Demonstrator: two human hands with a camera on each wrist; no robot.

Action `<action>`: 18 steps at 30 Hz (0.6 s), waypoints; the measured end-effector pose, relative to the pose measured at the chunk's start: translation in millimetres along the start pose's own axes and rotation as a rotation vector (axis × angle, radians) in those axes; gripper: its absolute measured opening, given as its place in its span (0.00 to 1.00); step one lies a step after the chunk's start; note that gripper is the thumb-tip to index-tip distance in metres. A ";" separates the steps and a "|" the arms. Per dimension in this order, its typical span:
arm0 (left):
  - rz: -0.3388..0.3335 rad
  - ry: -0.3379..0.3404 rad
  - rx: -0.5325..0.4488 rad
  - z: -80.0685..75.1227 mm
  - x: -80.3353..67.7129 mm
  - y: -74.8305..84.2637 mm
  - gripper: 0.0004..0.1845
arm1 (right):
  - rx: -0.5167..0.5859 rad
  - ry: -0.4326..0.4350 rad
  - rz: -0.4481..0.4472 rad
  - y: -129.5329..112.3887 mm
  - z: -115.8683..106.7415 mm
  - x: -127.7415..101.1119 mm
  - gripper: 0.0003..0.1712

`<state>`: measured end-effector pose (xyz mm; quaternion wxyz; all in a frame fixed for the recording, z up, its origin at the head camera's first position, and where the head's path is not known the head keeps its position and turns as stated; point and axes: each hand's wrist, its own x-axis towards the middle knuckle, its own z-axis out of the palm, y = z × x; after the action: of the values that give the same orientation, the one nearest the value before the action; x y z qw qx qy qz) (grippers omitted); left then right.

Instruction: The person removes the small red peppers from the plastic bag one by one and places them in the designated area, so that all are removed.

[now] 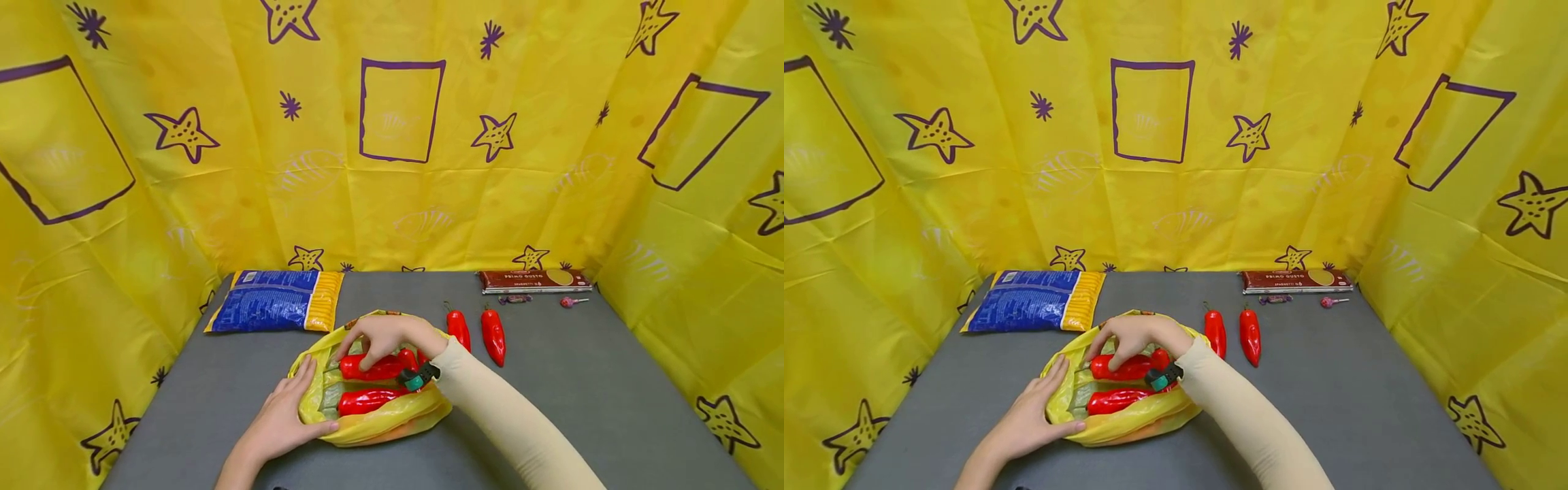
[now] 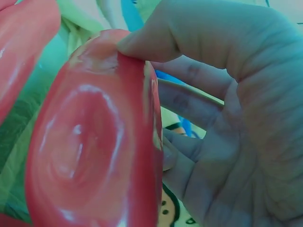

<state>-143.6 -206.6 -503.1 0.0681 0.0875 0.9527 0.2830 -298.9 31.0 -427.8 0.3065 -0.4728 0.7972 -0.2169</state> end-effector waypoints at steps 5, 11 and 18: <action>-0.018 -0.004 -0.003 0.0 1.0 0.3 0.71 | 0.001 0.043 0.000 -2.7 -8.0 -13.3 0.26; -0.017 -0.008 0.001 0.6 1.0 -0.4 0.71 | 0.043 0.092 -0.076 -3.8 -16.8 -29.1 0.26; -0.031 -0.004 -0.002 2.6 3.1 -2.1 0.72 | 0.054 0.138 -0.099 -3.3 -20.1 -50.7 0.26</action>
<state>-146.4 -206.4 -506.7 0.0745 0.0733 0.9535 0.2826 -292.3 75.6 -396.8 0.2525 -0.4871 0.7859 -0.2853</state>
